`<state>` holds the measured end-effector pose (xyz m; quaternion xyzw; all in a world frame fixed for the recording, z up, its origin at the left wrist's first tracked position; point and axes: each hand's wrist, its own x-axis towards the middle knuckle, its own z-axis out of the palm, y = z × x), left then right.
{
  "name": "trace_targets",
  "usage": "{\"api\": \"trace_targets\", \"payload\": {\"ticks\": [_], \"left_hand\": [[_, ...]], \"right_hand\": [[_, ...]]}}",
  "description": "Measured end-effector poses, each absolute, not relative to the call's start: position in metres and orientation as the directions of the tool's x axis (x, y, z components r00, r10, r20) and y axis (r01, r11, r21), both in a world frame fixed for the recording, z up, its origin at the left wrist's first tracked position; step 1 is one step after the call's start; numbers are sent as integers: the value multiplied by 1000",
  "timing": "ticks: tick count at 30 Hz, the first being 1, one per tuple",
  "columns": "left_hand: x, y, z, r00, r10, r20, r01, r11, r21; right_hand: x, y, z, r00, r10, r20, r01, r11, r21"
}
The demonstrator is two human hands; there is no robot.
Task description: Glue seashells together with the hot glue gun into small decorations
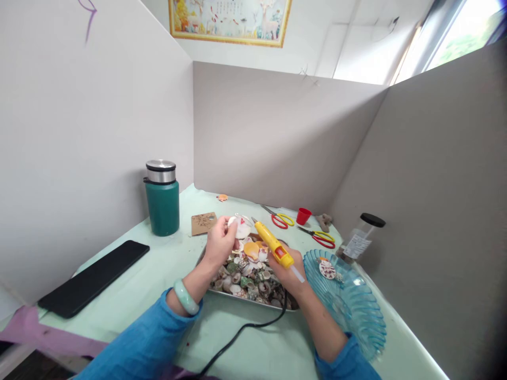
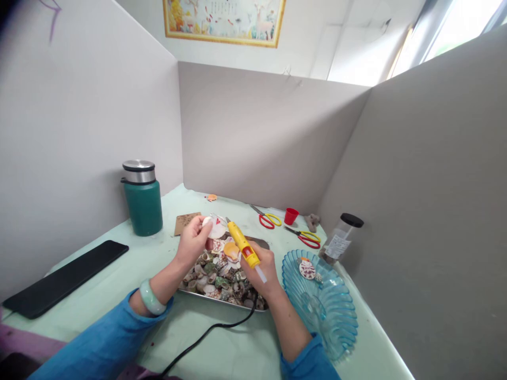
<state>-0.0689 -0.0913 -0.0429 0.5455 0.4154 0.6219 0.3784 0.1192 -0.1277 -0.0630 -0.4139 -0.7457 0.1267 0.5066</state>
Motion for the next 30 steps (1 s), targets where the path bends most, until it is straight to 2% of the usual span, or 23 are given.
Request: {"api": "trace_targets", "payload": {"ticks": [2, 4, 7, 12, 15, 18, 21, 25, 30], "left_hand": [[-71, -88, -43, -184, 914, 361, -53, -376, 925], [-73, -85, -43, -240, 901, 361, -90, -391, 916], [-74, -83, -43, -295, 886, 358, -136, -409, 902], [-73, -85, -42, -211, 901, 379, -177, -417, 892], [-71, -87, -41, -140, 912, 385, -189, -406, 894], [-70, -88, -41, -26, 928, 372, -191, -370, 909], [-70, -89, -42, 85, 937, 338, -194, -318, 928], [-68, -93, -38, 213, 929, 302, -148, -274, 950], [-64, -102, -30, 374, 892, 253, -41, -257, 966]], "right_hand": [[120, -125, -65, -101, 775, 624, 517, 576, -632], [119, -123, -67, -130, 807, 576, 555, 540, -633], [116, -121, -69, -242, 819, 521, 635, 539, -553], [112, -123, -70, -309, 845, 437, 791, 484, -376], [112, -125, -69, -354, 858, 373, 816, 478, -325], [112, -127, -65, -426, 834, 351, 763, 540, -355], [113, -128, -60, -435, 805, 403, 719, 580, -382], [115, -127, -57, -240, 791, 563, 665, 556, -498], [114, -125, -60, 1, 809, 587, 518, 502, -693]]}}
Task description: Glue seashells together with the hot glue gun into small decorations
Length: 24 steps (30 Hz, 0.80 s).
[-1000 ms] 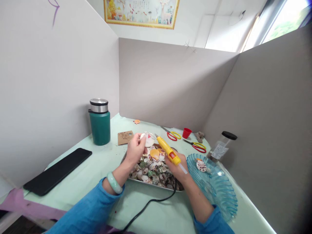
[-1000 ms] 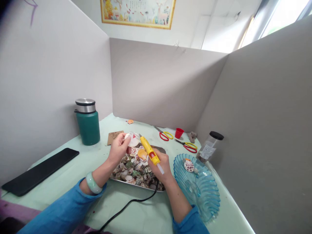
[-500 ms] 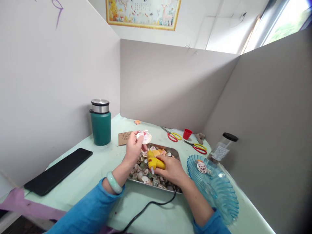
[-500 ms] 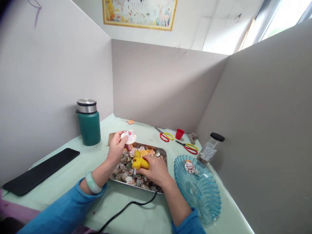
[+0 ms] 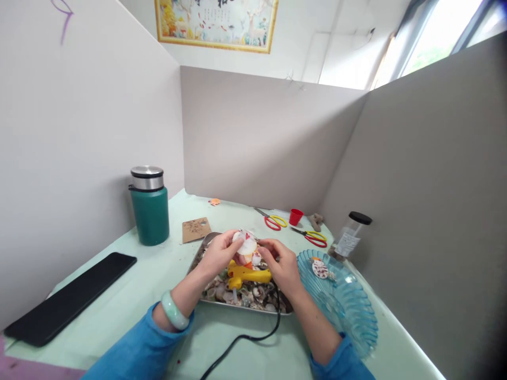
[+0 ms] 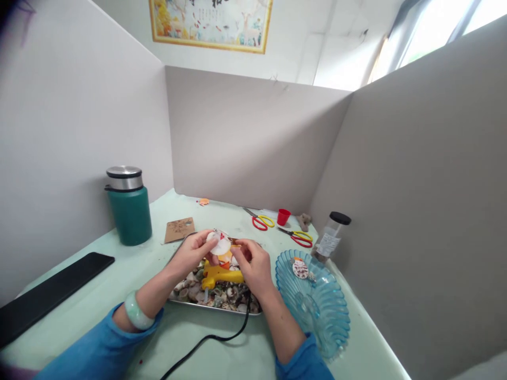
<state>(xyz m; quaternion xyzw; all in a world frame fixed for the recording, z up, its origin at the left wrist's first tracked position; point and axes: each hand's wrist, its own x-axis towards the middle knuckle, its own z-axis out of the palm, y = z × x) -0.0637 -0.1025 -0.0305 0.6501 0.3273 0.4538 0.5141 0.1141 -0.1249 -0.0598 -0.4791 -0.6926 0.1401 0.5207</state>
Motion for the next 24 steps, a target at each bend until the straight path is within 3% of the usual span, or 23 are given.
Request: {"api": "trace_targets", "payload": {"ticks": [5, 11, 24], "left_hand": [[-65, -102, -35, 438, 871, 225, 59, -278, 959], [-65, -98, -38, 441, 865, 241, 28, -281, 959], [-61, -99, -37, 453, 867, 208, -20, -223, 975]], "right_hand": [[110, -122, -62, 48, 829, 558, 409, 493, -768], [110, -121, -63, 34, 856, 516, 330, 478, -814], [109, -121, -64, -37, 870, 492, 399, 464, -791]]}}
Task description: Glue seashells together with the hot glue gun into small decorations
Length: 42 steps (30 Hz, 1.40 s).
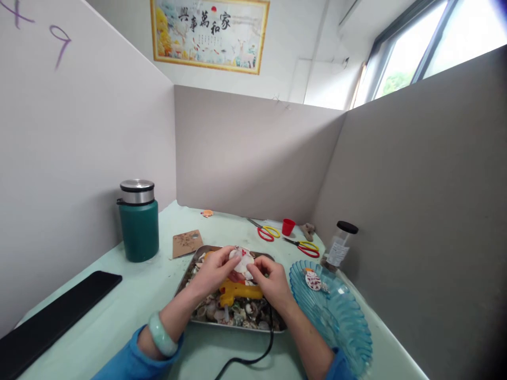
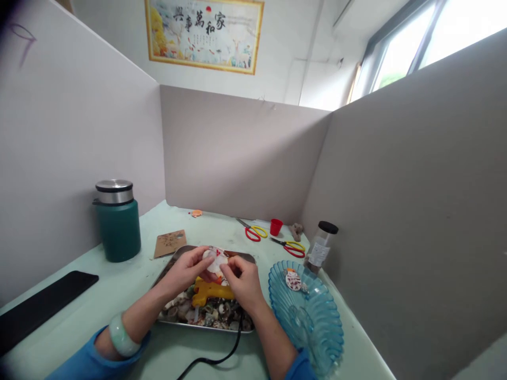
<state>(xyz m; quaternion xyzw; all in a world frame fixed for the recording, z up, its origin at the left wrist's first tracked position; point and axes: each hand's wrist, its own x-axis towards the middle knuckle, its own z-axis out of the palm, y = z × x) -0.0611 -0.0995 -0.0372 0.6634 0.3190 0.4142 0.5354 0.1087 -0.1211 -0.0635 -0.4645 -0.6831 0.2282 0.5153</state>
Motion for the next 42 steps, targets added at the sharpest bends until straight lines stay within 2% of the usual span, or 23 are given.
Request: {"api": "trace_targets", "payload": {"ticks": [4, 11, 18, 21, 27, 42], "left_hand": [[-64, -96, -38, 338, 909, 243, -18, -252, 968], [-64, -93, -40, 331, 918, 221, -63, -212, 975], [-63, -94, -40, 283, 932, 227, -69, -216, 974], [-63, -96, -40, 289, 924, 250, -41, -249, 968], [-62, -98, -38, 298, 923, 243, 3, -255, 967], [-64, -100, -34, 323, 913, 250, 10, -268, 963]], "right_hand": [[111, -121, -65, -46, 868, 495, 423, 466, -777], [111, -121, -66, -77, 878, 472, 429, 456, -780], [110, -121, -66, -27, 894, 448, 279, 437, -855], [111, -120, -67, 9, 878, 478, 242, 462, -853], [112, -120, -68, 17, 869, 495, 268, 472, -840], [117, -122, -68, -32, 875, 483, 271, 472, -839]]}}
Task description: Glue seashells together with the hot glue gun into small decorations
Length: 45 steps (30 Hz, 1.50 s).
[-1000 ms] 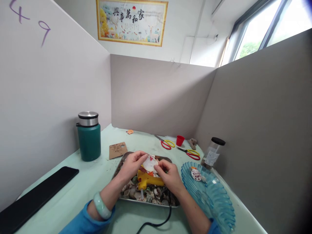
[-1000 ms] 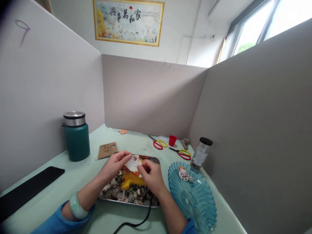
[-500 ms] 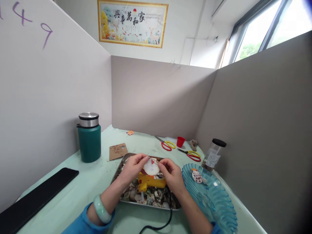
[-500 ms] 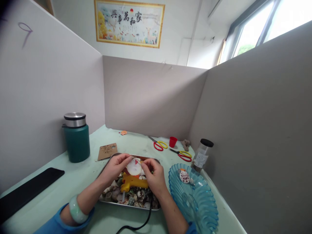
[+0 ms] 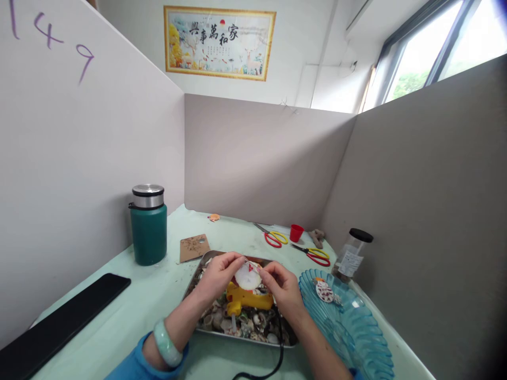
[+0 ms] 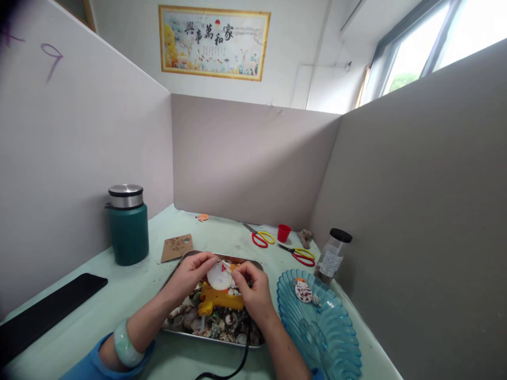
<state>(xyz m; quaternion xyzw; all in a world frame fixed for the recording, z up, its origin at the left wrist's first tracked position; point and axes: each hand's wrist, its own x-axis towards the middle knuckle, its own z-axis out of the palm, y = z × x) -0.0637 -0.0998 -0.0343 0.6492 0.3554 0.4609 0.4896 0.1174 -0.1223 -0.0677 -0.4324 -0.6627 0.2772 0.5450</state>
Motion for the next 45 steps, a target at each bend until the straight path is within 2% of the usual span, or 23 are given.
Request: {"api": "trace_targets", "payload": {"ticks": [10, 20, 27, 32, 39, 45], "left_hand": [[-64, -98, -39, 365, 906, 215, -84, -198, 977], [-66, -98, -38, 401, 899, 175, -75, -158, 985], [-63, -98, -37, 297, 945, 138, -99, -113, 989], [-63, -98, -37, 313, 936, 163, -118, -132, 984], [-62, -101, -32, 320, 925, 204, -92, -184, 979], [-62, -96, -40, 342, 897, 279, 59, -317, 947]], "right_hand": [[118, -121, -70, -49, 863, 503, 274, 496, -824], [118, -121, -70, -59, 862, 503, 294, 497, -817], [116, -117, -71, -75, 898, 434, 315, 434, -844], [111, -123, -67, -140, 870, 473, 498, 475, -726], [113, -125, -63, -88, 833, 547, 499, 512, -699], [111, -128, -60, -91, 773, 628, 552, 565, -614]]}}
